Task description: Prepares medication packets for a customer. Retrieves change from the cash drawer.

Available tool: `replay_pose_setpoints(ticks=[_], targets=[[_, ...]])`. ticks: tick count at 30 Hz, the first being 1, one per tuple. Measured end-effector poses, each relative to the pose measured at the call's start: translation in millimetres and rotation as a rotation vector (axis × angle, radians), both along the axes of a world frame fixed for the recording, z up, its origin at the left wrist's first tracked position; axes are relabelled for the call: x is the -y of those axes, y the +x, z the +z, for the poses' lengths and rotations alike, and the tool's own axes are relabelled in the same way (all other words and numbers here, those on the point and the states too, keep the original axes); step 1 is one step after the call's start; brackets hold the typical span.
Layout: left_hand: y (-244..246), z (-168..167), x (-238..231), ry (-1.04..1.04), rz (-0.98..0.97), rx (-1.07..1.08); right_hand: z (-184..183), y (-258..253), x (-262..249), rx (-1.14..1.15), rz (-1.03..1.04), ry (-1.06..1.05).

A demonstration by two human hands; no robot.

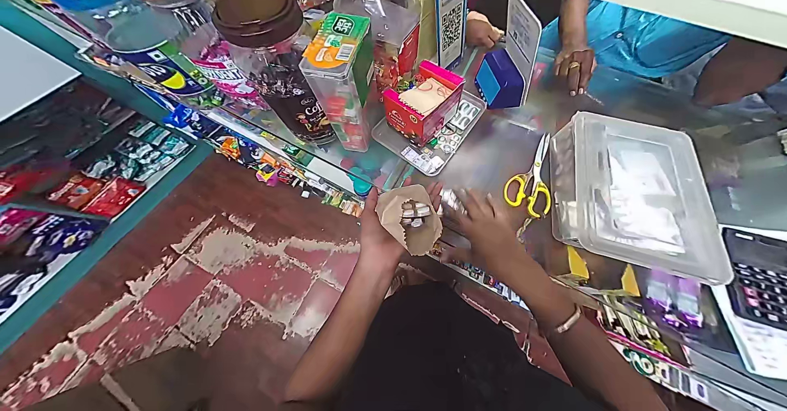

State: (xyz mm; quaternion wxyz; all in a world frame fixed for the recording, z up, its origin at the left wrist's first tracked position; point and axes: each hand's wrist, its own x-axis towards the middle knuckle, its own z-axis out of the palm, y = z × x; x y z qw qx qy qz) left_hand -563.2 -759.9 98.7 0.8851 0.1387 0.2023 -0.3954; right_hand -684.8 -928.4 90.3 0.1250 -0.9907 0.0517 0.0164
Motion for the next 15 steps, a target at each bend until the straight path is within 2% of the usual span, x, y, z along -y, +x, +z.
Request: replay_pose_setpoints(ticks=[2, 4, 8, 10, 12, 15], targets=[[1, 0, 3, 0.004, 0.028, -0.01, -15, -25, -11, 0.276, 0.117, -0.113], [1, 0, 6, 0.031, 0.054, -0.027, -18, -43, -4, 0.506, 0.146, -0.114], [-2, 2, 13, 0.067, 0.048, 0.004, 42, -63, -4, 0.792, -0.077, 0.233], [-8, 3, 22, 0.134, 0.026, 0.03, 63, -64, -10, 0.841, 0.01, 0.246], [-12, 2, 28, 0.124, -0.015, 0.041, 67, -57, -15, 0.805, 0.119, 0.108], [-14, 6, 32, 0.095, -0.046, 0.029, 69, -51, -20, 0.72, 0.167, -0.144]])
